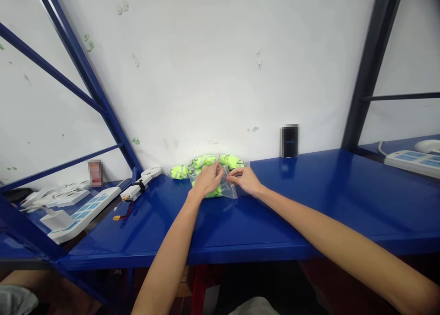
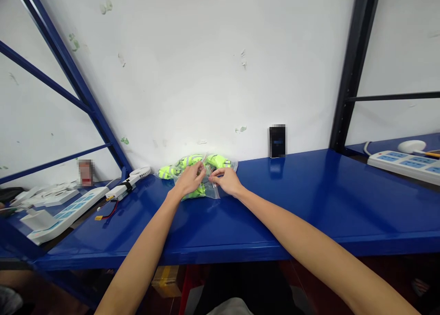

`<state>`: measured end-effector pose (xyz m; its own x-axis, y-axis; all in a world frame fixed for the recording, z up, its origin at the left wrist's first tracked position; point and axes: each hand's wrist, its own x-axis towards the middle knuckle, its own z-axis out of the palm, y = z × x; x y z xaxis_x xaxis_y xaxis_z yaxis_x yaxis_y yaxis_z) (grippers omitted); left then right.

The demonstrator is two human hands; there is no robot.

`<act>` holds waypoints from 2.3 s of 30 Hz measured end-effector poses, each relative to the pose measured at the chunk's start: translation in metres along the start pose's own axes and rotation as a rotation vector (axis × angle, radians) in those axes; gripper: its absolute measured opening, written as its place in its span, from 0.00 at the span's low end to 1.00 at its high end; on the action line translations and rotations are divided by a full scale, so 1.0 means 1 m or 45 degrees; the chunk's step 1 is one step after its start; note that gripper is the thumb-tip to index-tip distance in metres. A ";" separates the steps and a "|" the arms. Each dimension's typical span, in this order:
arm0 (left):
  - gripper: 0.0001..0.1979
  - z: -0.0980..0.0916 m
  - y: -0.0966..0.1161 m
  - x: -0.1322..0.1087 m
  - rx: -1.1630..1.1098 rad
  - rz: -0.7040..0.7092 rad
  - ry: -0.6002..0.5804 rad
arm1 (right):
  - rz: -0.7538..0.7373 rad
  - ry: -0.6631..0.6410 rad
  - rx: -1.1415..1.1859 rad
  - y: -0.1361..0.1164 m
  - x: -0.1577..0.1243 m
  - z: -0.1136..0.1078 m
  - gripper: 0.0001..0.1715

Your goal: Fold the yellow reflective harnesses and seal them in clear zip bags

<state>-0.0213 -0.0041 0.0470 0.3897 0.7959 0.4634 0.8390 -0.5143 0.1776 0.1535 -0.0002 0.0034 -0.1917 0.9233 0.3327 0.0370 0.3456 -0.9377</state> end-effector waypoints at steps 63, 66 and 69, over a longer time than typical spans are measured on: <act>0.12 0.006 0.000 -0.014 -0.202 -0.008 0.189 | -0.102 -0.163 -0.159 0.002 -0.001 0.009 0.16; 0.12 0.004 -0.001 -0.014 -0.272 -0.013 0.165 | -0.181 -0.147 -0.138 0.002 0.000 0.010 0.16; 0.11 -0.001 -0.002 -0.013 -0.370 -0.002 0.142 | -0.228 -0.121 -0.213 0.004 0.002 0.012 0.16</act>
<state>-0.0280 -0.0139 0.0412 0.3310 0.7650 0.5524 0.6899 -0.5956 0.4115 0.1414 0.0008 -0.0011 -0.3006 0.8280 0.4734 0.1542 0.5320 -0.8326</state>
